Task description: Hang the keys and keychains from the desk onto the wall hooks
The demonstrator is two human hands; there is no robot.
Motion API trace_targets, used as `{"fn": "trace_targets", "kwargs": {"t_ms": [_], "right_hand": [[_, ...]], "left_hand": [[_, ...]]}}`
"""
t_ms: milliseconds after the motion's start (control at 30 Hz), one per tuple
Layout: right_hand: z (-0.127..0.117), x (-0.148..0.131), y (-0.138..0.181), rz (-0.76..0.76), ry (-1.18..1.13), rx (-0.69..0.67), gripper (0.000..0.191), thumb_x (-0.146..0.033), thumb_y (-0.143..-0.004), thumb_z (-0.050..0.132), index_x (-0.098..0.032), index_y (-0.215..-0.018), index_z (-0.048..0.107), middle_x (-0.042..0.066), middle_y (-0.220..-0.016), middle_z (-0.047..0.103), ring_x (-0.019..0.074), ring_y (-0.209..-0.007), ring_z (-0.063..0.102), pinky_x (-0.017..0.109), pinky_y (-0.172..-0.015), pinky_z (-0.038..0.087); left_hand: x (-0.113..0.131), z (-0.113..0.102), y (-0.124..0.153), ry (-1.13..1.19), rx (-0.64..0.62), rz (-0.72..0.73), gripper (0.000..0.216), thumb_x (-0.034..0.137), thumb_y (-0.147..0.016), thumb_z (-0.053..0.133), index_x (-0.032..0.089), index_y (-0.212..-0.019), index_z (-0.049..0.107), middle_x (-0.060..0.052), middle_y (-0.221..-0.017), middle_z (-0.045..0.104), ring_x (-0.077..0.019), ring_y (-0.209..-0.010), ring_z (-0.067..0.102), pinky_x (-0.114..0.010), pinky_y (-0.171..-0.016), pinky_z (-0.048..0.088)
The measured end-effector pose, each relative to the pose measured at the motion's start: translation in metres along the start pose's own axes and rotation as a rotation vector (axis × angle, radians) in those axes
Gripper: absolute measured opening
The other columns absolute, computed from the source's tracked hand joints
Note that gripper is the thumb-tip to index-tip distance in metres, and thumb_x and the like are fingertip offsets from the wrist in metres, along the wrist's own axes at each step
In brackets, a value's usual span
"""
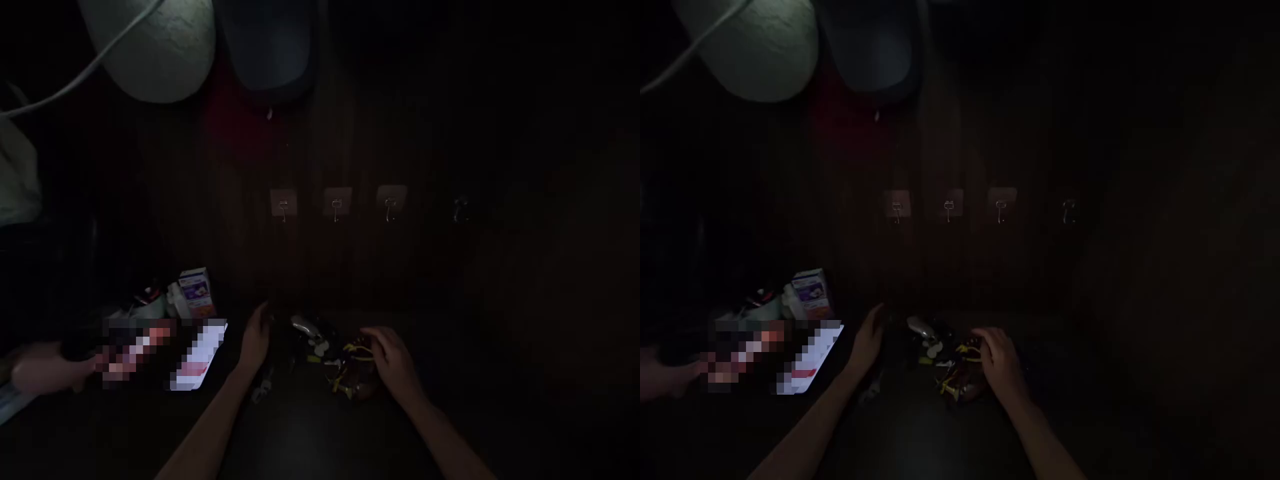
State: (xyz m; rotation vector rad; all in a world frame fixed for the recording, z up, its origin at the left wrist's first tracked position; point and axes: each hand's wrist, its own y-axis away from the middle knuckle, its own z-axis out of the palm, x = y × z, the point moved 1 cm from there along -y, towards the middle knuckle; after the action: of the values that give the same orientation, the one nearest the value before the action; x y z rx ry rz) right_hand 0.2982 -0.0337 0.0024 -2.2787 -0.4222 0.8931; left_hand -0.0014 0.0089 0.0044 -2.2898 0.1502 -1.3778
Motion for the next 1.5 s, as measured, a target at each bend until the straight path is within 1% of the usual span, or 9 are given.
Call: {"fn": "trace_targets", "kwargs": {"t_ms": [200,300,467,700,800,1033,1267,1400,1500], "right_hand": [[-0.002,0.004,0.0,0.041,0.046,0.041,0.028,-0.013,-0.083,0.037,-0.023,-0.096,0.06,0.005,-0.093,0.066,0.0221,-0.09,0.058,0.038,-0.079,0.045],[-0.007,0.006,-0.002,0.074,0.063,0.129,0.027,-0.015,-0.084,0.037,-0.023,-0.095,0.06,0.006,-0.092,0.066,0.0223,-0.089,0.058,0.038,-0.079,0.045],[-0.024,0.016,-0.006,0.161,0.095,0.264,0.025,-0.019,-0.084,0.038,-0.022,-0.092,0.061,0.007,-0.09,0.066,0.0229,-0.088,0.058,0.04,-0.08,0.043],[-0.044,0.041,-0.009,0.347,0.009,0.362,0.021,-0.023,-0.083,0.039,-0.022,-0.091,0.059,0.006,-0.092,0.065,0.022,-0.09,0.059,0.038,-0.079,0.045],[-0.04,0.04,-0.01,0.351,-0.015,0.303,0.019,-0.024,-0.084,0.04,-0.022,-0.09,0.058,0.005,-0.09,0.065,0.0213,-0.088,0.06,0.037,-0.079,0.044],[-0.025,0.016,-0.012,0.187,0.118,-0.039,0.019,-0.021,-0.086,0.043,-0.024,-0.083,0.061,0.002,-0.086,0.067,0.021,-0.087,0.058,0.037,-0.079,0.039],[-0.03,-0.001,-0.011,0.139,0.099,-0.264,0.013,-0.037,-0.083,0.056,-0.025,-0.082,0.061,0.003,-0.095,0.064,0.0216,-0.095,0.055,0.038,-0.083,0.038],[-0.026,-0.001,-0.009,0.131,0.092,-0.3,0.007,-0.031,-0.079,0.06,-0.025,-0.077,0.062,0.003,-0.097,0.063,0.0222,-0.096,0.054,0.041,-0.085,0.037],[-0.023,-0.002,-0.01,0.142,-0.041,-0.24,0.012,-0.026,-0.082,0.054,-0.023,-0.072,0.06,0.003,-0.089,0.064,0.0206,-0.091,0.056,0.038,-0.083,0.039]], "left_hand": [[-0.012,0.011,0.001,-0.195,-0.106,0.13,0.045,0.014,-0.077,0.048,0.022,-0.121,0.052,-0.007,-0.128,0.056,-0.0239,-0.123,0.046,-0.046,-0.105,0.031],[-0.012,0.011,0.003,-0.322,-0.156,0.215,0.039,0.016,-0.079,0.047,0.022,-0.117,0.056,-0.008,-0.119,0.062,-0.0238,-0.113,0.054,-0.045,-0.098,0.039],[-0.008,0.007,0.006,-0.348,-0.188,0.277,0.028,0.022,-0.08,0.046,0.021,-0.102,0.064,-0.008,-0.103,0.068,-0.0243,-0.099,0.061,-0.044,-0.088,0.046],[0.011,0.001,0.009,-0.361,-0.257,0.268,0.026,0.028,-0.082,0.043,0.023,-0.09,0.067,-0.004,-0.089,0.072,-0.0226,-0.086,0.066,-0.037,-0.079,0.051],[0.019,0.001,0.011,-0.352,-0.264,0.251,0.027,0.032,-0.084,0.042,0.023,-0.091,0.067,-0.003,-0.091,0.073,-0.0216,-0.085,0.068,-0.035,-0.079,0.051],[0.03,0.006,0.017,-0.297,-0.233,0.237,0.029,0.037,-0.085,0.043,0.023,-0.096,0.066,-0.003,-0.094,0.072,-0.0219,-0.087,0.067,-0.034,-0.079,0.053],[0.029,0.013,0.023,-0.303,-0.29,0.261,0.03,0.038,-0.085,0.044,0.024,-0.097,0.067,-0.005,-0.097,0.072,-0.0237,-0.089,0.066,-0.037,-0.08,0.052],[0.03,0.015,0.024,-0.291,-0.31,0.279,0.028,0.036,-0.084,0.044,0.025,-0.096,0.068,-0.004,-0.096,0.072,-0.0231,-0.088,0.066,-0.036,-0.079,0.052],[0.034,0.016,0.025,-0.279,-0.283,0.287,0.028,0.038,-0.084,0.045,0.026,-0.096,0.067,-0.004,-0.095,0.072,-0.0229,-0.088,0.066,-0.035,-0.078,0.052]]}}
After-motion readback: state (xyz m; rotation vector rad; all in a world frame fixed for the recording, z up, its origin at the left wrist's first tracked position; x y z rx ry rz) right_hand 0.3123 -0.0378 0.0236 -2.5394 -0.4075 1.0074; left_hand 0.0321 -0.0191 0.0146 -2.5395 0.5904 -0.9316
